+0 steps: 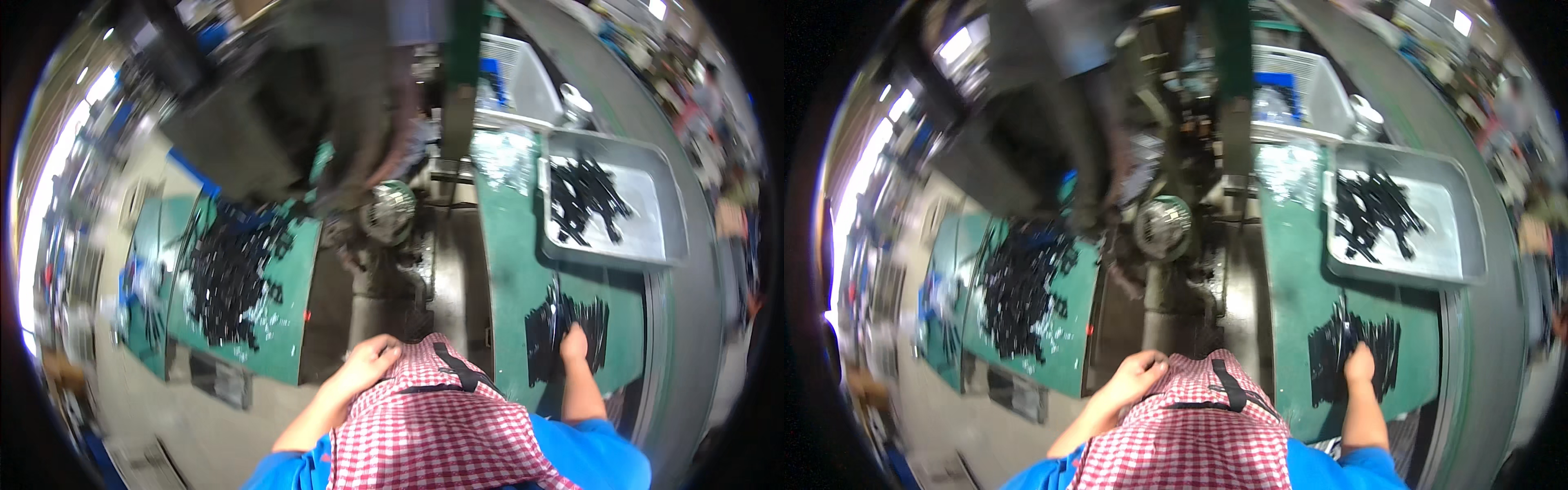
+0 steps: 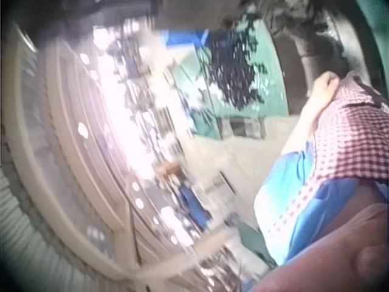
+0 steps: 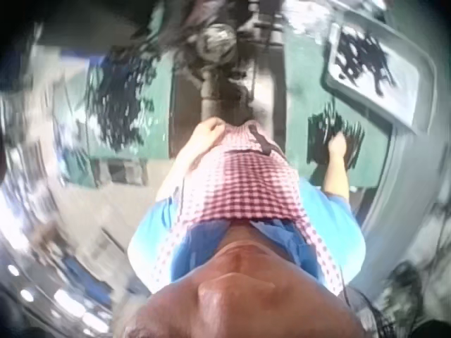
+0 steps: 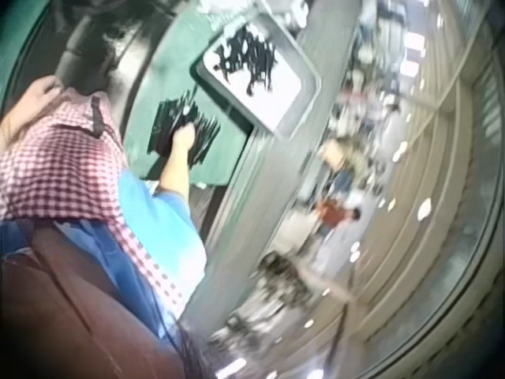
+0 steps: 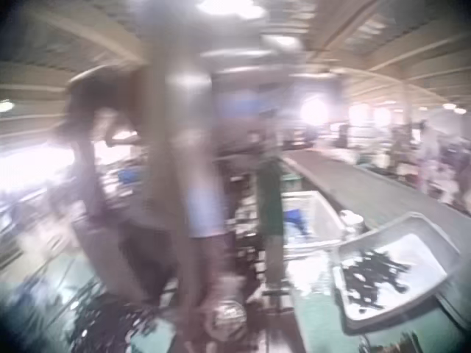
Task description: The person repeatedly picks up black plastic strips from a pile on a green workbench, places them into a press machine, and operates the press. The processed strips are then placed into a metal tray. The task is performed continuously throughout the clip.
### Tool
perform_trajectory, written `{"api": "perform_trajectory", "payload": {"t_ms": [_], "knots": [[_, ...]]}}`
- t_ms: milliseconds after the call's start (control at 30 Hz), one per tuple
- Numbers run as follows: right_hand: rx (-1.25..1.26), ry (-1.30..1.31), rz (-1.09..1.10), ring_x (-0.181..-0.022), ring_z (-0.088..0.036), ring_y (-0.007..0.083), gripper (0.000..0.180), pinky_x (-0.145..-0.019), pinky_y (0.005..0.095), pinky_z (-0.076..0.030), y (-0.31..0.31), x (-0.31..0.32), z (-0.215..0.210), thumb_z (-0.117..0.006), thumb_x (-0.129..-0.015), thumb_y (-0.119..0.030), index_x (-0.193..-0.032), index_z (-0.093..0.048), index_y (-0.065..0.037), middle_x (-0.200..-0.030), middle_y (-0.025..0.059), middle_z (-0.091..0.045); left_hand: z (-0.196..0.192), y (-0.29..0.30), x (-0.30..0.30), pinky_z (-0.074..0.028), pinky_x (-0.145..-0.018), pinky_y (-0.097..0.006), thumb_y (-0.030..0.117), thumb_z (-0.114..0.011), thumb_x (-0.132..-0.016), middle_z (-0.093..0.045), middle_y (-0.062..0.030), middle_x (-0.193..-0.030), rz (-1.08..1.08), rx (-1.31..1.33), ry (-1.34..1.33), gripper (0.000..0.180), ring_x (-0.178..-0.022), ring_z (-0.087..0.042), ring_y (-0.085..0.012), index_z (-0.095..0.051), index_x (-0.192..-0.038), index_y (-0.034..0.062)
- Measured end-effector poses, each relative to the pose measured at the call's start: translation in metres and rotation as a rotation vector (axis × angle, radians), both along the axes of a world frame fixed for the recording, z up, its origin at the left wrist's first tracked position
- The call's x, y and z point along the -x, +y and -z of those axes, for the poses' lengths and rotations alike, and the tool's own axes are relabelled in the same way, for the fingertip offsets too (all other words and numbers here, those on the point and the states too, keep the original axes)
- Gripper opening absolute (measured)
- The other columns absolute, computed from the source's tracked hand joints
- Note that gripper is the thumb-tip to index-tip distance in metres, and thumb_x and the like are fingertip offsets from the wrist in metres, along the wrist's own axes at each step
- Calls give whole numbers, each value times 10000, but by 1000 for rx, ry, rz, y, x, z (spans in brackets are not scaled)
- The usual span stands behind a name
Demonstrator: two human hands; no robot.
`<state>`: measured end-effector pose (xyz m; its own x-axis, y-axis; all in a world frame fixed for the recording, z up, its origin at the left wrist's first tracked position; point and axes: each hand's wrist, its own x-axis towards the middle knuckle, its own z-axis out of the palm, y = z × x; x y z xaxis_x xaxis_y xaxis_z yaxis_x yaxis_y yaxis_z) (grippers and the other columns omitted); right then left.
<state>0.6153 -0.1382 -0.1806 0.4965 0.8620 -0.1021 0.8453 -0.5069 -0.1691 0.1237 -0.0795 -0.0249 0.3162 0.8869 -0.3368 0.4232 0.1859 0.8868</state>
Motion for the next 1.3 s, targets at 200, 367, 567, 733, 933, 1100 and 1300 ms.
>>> {"api": "perform_trajectory", "payload": {"t_ms": [200,367,567,733,933,1100,1300], "knots": [[-103,-11,206,-874,-558,446,220,-760,482,-432,6,7,-49,-443,-876,-124,-1055,-415,-1,-949,288,-578,13,10,54,-477,-689,-329,215,-579,-805,-635,-121,-817,-242,-63,115,247,-758,-606,-210,-616,-928,4],[-495,253,-113,-798,-579,334,291,-749,392,-445,53,78,-83,-448,-871,-108,-1134,-423,12,-883,210,-584,75,66,187,-466,-758,-346,124,-599,-764,-595,-145,-874,-628,-209,380,299,-832,-587,-262,-575,-1043,20],[-380,1395,179,-516,-436,96,147,-439,219,-366,98,266,-129,-448,-898,-134,-1033,-432,-77,-652,11,-473,93,157,314,-432,-879,-384,104,-565,-759,-550,-173,-1037,-618,-460,831,354,-1001,-529,-320,-553,-1108,39],[-318,1435,124,-514,-464,115,133,-446,235,-390,103,326,-141,-466,-877,-84,-994,-436,-27,-665,49,-504,96,232,297,-464,-855,-377,244,-578,-800,-550,-131,-1094,-250,-387,934,323,-1025,-547,-289,-576,-1089,100],[-371,1431,137,-553,-506,135,160,-515,255,-430,99,354,-161,-480,-870,-51,-1019,-453,-1,-705,72,-548,126,296,261,-488,-795,-375,206,-547,-801,-569,-119,-1050,-187,-304,1038,227,-940,-597,-284,-605,-977,74],[-209,1257,-41,-631,-549,103,203,-588,229,-438,89,356,-158,-565,-839,-75,-998,-500,33,-731,56,-587,166,316,288,-492,-747,-372,182,-403,-830,-624,-140,-987,-97,-423,1085,259,-912,-615,-273,-635,-879,76],[-88,923,-357,-584,-493,70,211,-529,249,-409,125,376,-186,-672,-769,-174,-811,-578,10,-622,39,-567,77,274,282,-500,-650,-401,182,-473,-813,-629,-162,-803,-121,-594,1019,195,-754,-624,-320,-607,-799,41]]}}
